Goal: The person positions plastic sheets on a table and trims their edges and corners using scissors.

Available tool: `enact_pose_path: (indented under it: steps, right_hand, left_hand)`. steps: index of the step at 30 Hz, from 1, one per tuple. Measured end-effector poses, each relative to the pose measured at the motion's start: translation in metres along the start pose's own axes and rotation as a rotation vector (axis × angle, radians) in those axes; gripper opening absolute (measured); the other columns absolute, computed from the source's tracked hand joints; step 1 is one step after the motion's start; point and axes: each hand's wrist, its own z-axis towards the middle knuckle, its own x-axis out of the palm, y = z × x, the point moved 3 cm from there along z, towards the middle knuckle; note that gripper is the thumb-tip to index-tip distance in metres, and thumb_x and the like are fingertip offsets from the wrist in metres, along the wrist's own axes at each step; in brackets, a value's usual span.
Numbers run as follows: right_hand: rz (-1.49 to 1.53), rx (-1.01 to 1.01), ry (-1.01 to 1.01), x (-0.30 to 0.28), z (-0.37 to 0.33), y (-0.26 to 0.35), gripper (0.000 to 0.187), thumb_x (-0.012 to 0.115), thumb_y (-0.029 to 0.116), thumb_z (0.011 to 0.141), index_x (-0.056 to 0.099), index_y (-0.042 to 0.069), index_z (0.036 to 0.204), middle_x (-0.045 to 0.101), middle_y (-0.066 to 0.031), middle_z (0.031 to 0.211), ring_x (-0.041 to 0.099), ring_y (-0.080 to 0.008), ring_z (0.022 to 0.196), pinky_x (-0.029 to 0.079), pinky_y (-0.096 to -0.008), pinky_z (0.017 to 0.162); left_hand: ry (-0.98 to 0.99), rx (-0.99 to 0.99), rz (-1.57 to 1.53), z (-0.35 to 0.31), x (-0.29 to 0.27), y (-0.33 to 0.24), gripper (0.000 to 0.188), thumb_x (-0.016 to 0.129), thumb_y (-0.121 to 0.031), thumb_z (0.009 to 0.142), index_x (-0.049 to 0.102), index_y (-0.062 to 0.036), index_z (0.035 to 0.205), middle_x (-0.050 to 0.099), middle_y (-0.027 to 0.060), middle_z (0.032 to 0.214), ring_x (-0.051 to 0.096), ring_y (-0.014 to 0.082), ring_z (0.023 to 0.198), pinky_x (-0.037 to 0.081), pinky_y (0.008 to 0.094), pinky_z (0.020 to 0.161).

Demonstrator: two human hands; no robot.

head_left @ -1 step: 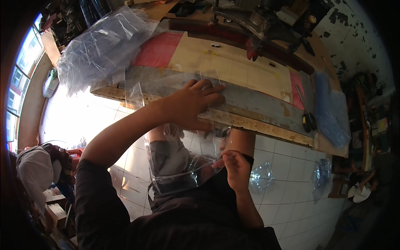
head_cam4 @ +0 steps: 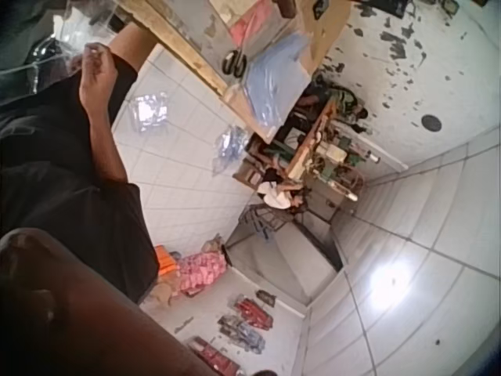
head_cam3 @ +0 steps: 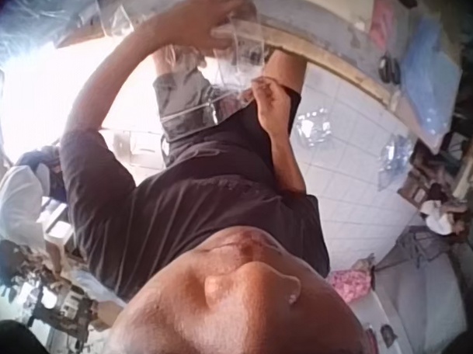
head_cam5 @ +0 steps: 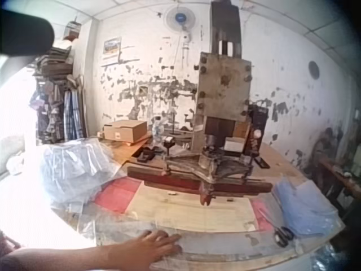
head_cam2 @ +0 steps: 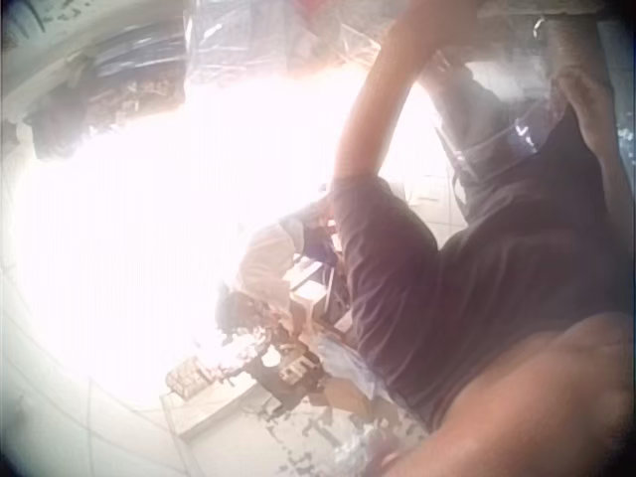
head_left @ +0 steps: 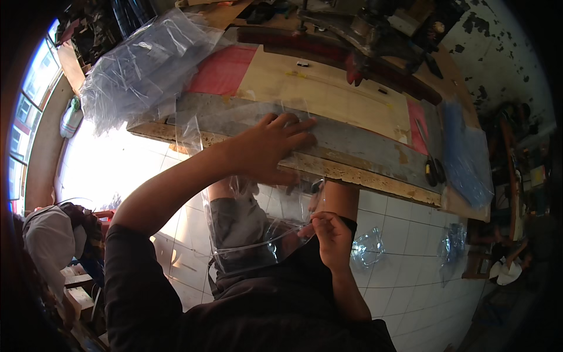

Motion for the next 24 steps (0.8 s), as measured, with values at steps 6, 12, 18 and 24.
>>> enact_pose_path:
  steps: [6,12,18,24]
  right_hand:
    - [0.078,-0.067,-0.238,-0.017,0.004,0.018,0.02,0.062,0.014,0.108,0.065,-0.003,0.117,0.074,-0.0109,0.09,0.072,-0.0145,0.075,0.059,-0.0277,0.065]
    - [0.183,-0.184,-0.568,-0.045,0.026,0.018,0.02,0.069,0.011,0.103,0.066,-0.003,0.118,0.069,-0.0068,0.093,0.068,-0.0114,0.077,0.062,-0.0273,0.062]
    - [0.227,-0.186,-0.545,-0.032,0.043,0.012,0.026,0.071,0.014,0.103,0.065,-0.002,0.121,0.073,-0.0091,0.103,0.071,-0.0141,0.086,0.065,-0.03,0.074]
    - [0.223,-0.139,-0.598,-0.04,0.039,0.027,0.026,0.068,0.017,0.105,0.063,-0.002,0.122,0.072,-0.0087,0.101,0.071,-0.0144,0.079,0.065,-0.0307,0.066]
  left_hand:
    - [-0.004,-0.036,-0.035,-0.015,-0.017,-0.014,0.084,0.075,-0.053,0.091,0.044,-0.0107,0.156,0.024,0.0222,0.172,0.03,0.044,0.154,0.028,0.0567,0.126]
    - [0.088,0.224,-0.356,-0.063,-0.064,-0.176,0.06,0.066,-0.052,0.098,0.064,-0.009,0.141,0.052,0.0171,0.156,0.044,0.036,0.15,0.03,0.0554,0.126]
    - [-0.122,0.176,0.136,-0.073,0.028,-0.227,0.048,0.06,-0.033,0.098,0.064,-0.0115,0.141,0.047,0.0163,0.163,0.034,0.0327,0.158,0.017,0.0645,0.127]
    - [-0.206,-0.165,0.043,-0.082,0.0,-0.183,0.026,0.065,-0.021,0.091,0.07,-0.0107,0.115,0.057,0.0142,0.153,0.048,0.0344,0.148,0.032,0.0583,0.122]
